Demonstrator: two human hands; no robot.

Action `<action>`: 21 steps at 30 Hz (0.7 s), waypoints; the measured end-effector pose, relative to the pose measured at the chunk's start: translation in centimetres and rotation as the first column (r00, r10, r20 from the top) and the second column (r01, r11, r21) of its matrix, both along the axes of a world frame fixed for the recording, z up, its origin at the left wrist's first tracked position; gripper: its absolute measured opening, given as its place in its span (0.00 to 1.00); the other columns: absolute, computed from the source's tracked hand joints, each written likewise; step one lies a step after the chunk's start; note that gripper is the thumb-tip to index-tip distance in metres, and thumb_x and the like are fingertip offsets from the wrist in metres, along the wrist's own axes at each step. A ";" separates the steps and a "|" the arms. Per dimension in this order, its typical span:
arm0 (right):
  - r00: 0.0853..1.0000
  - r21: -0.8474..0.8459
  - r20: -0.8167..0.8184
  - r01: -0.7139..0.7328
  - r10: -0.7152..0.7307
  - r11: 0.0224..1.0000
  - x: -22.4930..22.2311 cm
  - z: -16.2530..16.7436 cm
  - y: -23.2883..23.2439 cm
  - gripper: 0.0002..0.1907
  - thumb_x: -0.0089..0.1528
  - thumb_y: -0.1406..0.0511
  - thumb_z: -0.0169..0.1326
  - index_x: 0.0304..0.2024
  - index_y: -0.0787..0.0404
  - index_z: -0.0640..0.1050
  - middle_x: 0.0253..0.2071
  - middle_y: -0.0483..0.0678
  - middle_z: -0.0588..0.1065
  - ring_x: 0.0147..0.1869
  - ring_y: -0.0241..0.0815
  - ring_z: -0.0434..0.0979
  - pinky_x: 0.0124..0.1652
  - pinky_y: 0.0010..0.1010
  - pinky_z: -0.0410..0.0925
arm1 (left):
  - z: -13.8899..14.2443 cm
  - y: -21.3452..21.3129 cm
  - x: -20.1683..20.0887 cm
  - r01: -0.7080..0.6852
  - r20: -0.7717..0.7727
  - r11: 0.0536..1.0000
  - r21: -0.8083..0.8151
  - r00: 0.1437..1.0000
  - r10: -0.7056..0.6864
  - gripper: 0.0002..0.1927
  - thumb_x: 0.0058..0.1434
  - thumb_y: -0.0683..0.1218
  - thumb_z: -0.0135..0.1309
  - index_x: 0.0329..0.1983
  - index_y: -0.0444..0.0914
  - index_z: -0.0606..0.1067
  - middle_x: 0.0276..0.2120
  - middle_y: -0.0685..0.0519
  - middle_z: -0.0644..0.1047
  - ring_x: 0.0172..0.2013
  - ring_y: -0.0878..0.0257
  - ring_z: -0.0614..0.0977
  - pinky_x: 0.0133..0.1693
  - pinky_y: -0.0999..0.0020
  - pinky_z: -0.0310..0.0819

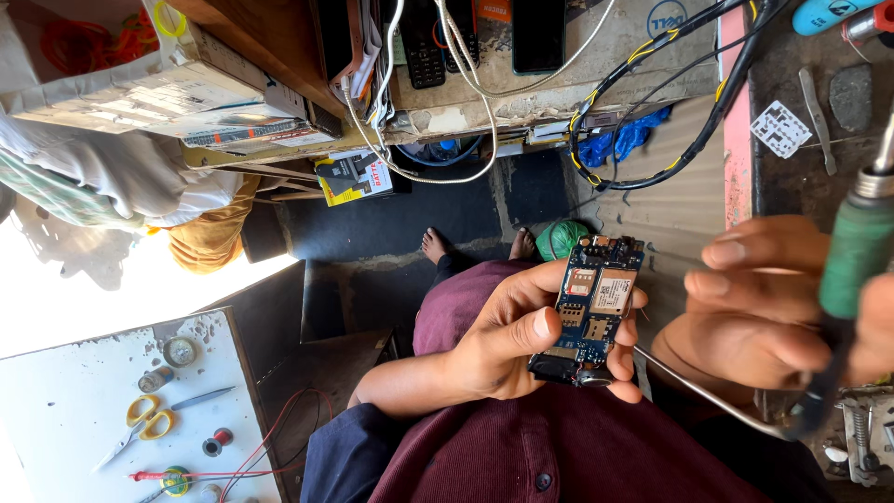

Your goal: The person repairs a disassembled mobile phone. They hold the phone motherboard in one hand, use a pen-like tool on the board, then solder the board with a soldering iron for an extended period, and finally hold the board up.

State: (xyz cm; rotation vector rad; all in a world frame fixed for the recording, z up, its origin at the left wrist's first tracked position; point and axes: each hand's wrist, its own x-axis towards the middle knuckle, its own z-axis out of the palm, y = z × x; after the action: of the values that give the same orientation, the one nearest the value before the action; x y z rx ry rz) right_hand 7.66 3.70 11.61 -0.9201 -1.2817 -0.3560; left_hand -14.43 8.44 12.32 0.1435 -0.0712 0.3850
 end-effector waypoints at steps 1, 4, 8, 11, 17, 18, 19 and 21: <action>1.000 0.007 0.004 -0.023 0.023 1.000 0.6 -0.1 -0.2 0.29 0.74 0.48 0.35 0.55 0.68 0.64 0.27 0.50 0.77 0.29 0.45 0.76 0.30 0.40 0.74 | 0.0 0.0 -0.1 -0.001 0.002 1.000 -0.005 1.000 0.001 0.28 0.77 0.52 0.58 0.67 0.27 0.64 0.50 0.40 0.75 0.50 0.51 0.83 0.56 0.46 0.80; 0.996 0.031 0.021 -0.090 0.090 0.995 2.4 -0.4 -1.2 0.33 0.72 0.40 0.31 0.44 0.64 0.65 0.23 0.50 0.69 0.25 0.42 0.70 0.27 0.38 0.72 | 0.0 0.0 0.0 -0.007 0.017 1.000 -0.010 1.000 0.008 0.29 0.77 0.52 0.58 0.67 0.26 0.64 0.50 0.40 0.75 0.50 0.50 0.83 0.56 0.46 0.80; 0.994 0.125 0.019 0.106 -0.109 0.986 2.8 -1.5 -3.1 0.34 0.73 0.43 0.30 0.31 0.64 0.64 0.19 0.51 0.63 0.19 0.45 0.65 0.20 0.38 0.68 | 0.0 0.0 0.0 -0.015 0.002 1.000 0.012 1.000 0.015 0.29 0.76 0.52 0.59 0.67 0.27 0.64 0.49 0.40 0.75 0.50 0.51 0.83 0.56 0.46 0.80; 0.997 0.155 0.047 0.061 -0.069 0.986 2.4 -1.8 -3.8 0.31 0.72 0.46 0.33 0.27 0.64 0.63 0.19 0.50 0.62 0.18 0.44 0.61 0.15 0.38 0.63 | 0.1 0.1 0.1 -0.037 -0.013 0.997 0.066 0.999 0.038 0.30 0.76 0.53 0.59 0.67 0.27 0.64 0.49 0.41 0.75 0.50 0.52 0.83 0.56 0.46 0.80; 0.997 0.105 0.035 -0.076 0.073 0.992 1.7 -0.6 -3.1 0.30 0.71 0.46 0.36 0.26 0.61 0.65 0.20 0.47 0.62 0.19 0.42 0.61 0.16 0.38 0.64 | 0.2 0.3 0.3 -0.043 -0.043 0.991 0.126 0.998 0.049 0.31 0.75 0.54 0.60 0.66 0.27 0.64 0.48 0.42 0.75 0.49 0.54 0.83 0.56 0.47 0.80; 0.996 0.090 0.057 -0.076 0.071 0.993 1.7 -0.3 -3.0 0.30 0.72 0.46 0.36 0.26 0.61 0.65 0.20 0.47 0.63 0.19 0.42 0.62 0.17 0.37 0.64 | 0.2 0.3 0.3 -0.042 -0.047 0.990 0.132 0.998 0.049 0.31 0.75 0.54 0.60 0.66 0.27 0.64 0.48 0.42 0.75 0.49 0.54 0.83 0.56 0.47 0.80; 0.993 0.076 0.082 -0.087 0.081 0.993 1.7 -0.1 -2.9 0.30 0.72 0.47 0.36 0.26 0.61 0.65 0.20 0.47 0.63 0.18 0.41 0.62 0.16 0.37 0.64 | 0.3 0.3 0.3 -0.042 -0.051 0.990 0.136 0.997 0.049 0.31 0.75 0.54 0.60 0.66 0.27 0.64 0.48 0.42 0.75 0.49 0.54 0.83 0.56 0.48 0.80; 0.986 0.049 0.132 -0.108 0.101 0.993 2.0 0.1 -2.8 0.30 0.73 0.47 0.35 0.26 0.61 0.65 0.20 0.47 0.63 0.18 0.40 0.62 0.16 0.35 0.65 | 0.3 0.4 0.3 -0.039 -0.056 0.989 0.142 0.997 0.048 0.31 0.75 0.54 0.60 0.66 0.27 0.64 0.48 0.42 0.75 0.49 0.54 0.83 0.56 0.48 0.80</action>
State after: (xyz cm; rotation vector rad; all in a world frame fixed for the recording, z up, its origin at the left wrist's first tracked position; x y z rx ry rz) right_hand 9.66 0.92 11.76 -0.7891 -1.4260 -0.3723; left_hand -14.13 8.83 12.61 0.2965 -0.0366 0.4189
